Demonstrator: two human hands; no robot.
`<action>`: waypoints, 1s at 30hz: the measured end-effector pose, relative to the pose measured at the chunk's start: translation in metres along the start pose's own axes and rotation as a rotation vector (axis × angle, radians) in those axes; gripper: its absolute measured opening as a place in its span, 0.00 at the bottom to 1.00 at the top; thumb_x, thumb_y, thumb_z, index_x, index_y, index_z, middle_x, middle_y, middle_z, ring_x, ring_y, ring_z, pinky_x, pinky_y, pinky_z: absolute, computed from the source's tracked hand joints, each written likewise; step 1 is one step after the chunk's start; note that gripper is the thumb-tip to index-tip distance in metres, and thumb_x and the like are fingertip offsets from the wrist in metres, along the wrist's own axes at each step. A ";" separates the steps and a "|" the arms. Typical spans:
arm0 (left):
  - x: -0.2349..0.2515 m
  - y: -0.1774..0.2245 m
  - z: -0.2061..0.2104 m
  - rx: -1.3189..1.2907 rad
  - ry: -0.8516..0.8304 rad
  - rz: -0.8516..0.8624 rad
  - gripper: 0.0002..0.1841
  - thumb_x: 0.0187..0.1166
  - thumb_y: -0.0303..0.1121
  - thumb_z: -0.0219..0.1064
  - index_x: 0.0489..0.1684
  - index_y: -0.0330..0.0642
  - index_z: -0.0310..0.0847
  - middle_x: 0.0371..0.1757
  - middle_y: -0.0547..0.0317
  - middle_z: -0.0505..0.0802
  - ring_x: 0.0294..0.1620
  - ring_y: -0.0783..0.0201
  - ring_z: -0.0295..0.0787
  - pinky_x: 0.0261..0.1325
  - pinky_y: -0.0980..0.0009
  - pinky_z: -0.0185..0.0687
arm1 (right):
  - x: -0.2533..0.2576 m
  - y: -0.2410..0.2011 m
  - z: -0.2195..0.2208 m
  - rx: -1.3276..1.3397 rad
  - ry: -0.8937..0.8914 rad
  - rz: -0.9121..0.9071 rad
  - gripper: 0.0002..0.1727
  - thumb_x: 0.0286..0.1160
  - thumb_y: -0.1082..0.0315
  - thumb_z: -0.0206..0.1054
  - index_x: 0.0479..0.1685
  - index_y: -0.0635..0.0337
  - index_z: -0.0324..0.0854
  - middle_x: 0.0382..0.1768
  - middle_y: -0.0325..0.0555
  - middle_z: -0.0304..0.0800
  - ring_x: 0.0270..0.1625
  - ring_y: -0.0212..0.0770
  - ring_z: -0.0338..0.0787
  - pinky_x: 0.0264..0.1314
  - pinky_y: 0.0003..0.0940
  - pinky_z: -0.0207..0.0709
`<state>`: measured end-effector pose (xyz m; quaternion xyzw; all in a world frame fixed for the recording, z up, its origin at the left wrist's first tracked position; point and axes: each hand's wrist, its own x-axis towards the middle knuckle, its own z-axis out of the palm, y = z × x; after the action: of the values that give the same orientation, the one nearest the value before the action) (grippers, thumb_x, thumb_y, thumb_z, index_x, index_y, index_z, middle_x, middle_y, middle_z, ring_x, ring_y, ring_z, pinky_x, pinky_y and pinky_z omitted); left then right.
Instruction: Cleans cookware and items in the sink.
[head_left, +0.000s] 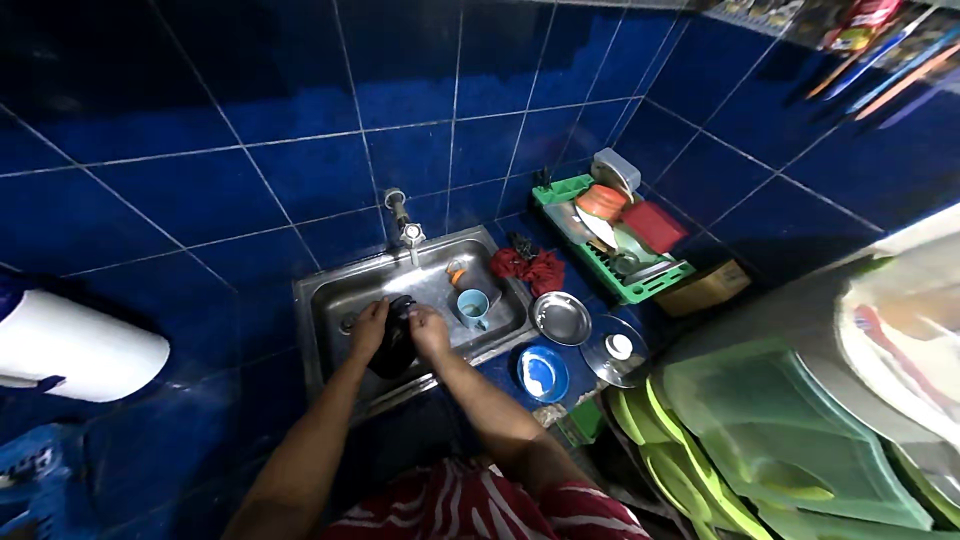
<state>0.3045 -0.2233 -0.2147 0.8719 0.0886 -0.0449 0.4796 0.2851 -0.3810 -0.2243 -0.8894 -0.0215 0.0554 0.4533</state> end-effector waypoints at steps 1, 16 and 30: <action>0.004 0.004 0.001 0.001 -0.017 -0.024 0.31 0.94 0.55 0.46 0.61 0.34 0.84 0.59 0.38 0.90 0.64 0.47 0.86 0.71 0.45 0.75 | -0.012 0.001 0.011 -0.100 0.028 -0.165 0.21 0.89 0.65 0.54 0.69 0.63 0.86 0.75 0.51 0.85 0.82 0.47 0.79 0.91 0.44 0.63; 0.020 0.007 0.008 -0.154 -0.131 -0.112 0.33 0.92 0.58 0.46 0.73 0.36 0.77 0.71 0.37 0.84 0.73 0.47 0.80 0.75 0.44 0.73 | -0.021 0.004 0.022 -0.489 -0.005 -0.570 0.22 0.87 0.67 0.53 0.73 0.60 0.84 0.78 0.47 0.82 0.86 0.45 0.74 0.96 0.52 0.51; 0.028 0.009 0.012 -0.204 -0.092 -0.122 0.32 0.92 0.57 0.47 0.70 0.35 0.78 0.69 0.37 0.85 0.70 0.47 0.82 0.73 0.46 0.75 | 0.013 -0.012 -0.001 -0.274 -0.120 -0.250 0.24 0.91 0.62 0.48 0.75 0.60 0.82 0.80 0.47 0.81 0.88 0.43 0.72 0.98 0.49 0.44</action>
<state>0.3342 -0.2351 -0.2186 0.8086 0.1238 -0.1047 0.5655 0.2984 -0.3736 -0.2148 -0.9283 -0.1661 0.0479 0.3293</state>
